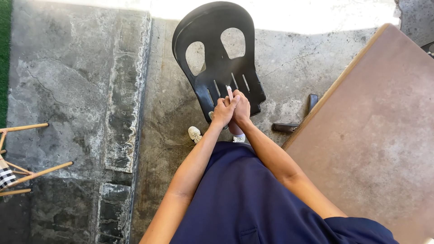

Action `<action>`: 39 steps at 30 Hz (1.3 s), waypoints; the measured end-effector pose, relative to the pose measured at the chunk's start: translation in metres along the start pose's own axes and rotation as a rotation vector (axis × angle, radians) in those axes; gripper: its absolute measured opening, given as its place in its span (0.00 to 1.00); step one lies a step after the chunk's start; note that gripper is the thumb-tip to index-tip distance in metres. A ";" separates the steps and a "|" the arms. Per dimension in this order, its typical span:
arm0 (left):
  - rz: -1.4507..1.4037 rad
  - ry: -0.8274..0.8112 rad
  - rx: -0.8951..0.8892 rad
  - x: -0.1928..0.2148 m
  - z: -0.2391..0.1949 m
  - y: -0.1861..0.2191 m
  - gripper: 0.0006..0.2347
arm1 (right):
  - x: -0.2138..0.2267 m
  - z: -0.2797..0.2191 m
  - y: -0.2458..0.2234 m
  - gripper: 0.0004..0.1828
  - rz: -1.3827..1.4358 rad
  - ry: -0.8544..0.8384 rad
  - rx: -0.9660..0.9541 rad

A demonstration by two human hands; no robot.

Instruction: Wiping down outdoor plastic chairs and tables using a cleaning cloth and spray.

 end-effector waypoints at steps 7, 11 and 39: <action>0.014 -0.017 0.009 -0.007 0.008 -0.015 0.43 | 0.009 -0.011 -0.001 0.15 0.015 0.020 -0.011; 0.094 -0.048 0.024 -0.013 -0.006 -0.014 0.44 | 0.020 -0.025 -0.006 0.13 0.072 -0.012 0.025; 0.104 -0.116 0.145 -0.069 -0.063 -0.132 0.43 | -0.006 -0.149 0.052 0.13 -0.143 -0.270 -0.133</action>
Point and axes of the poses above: each hand's wrist, its own z-axis towards the middle knuckle, its own x-axis out of the back of the hand, y = z × x, the point moved 10 cm from there along z, towards the middle knuckle, and after that the axes turned 8 degrees about x, right-handed, at the moved point
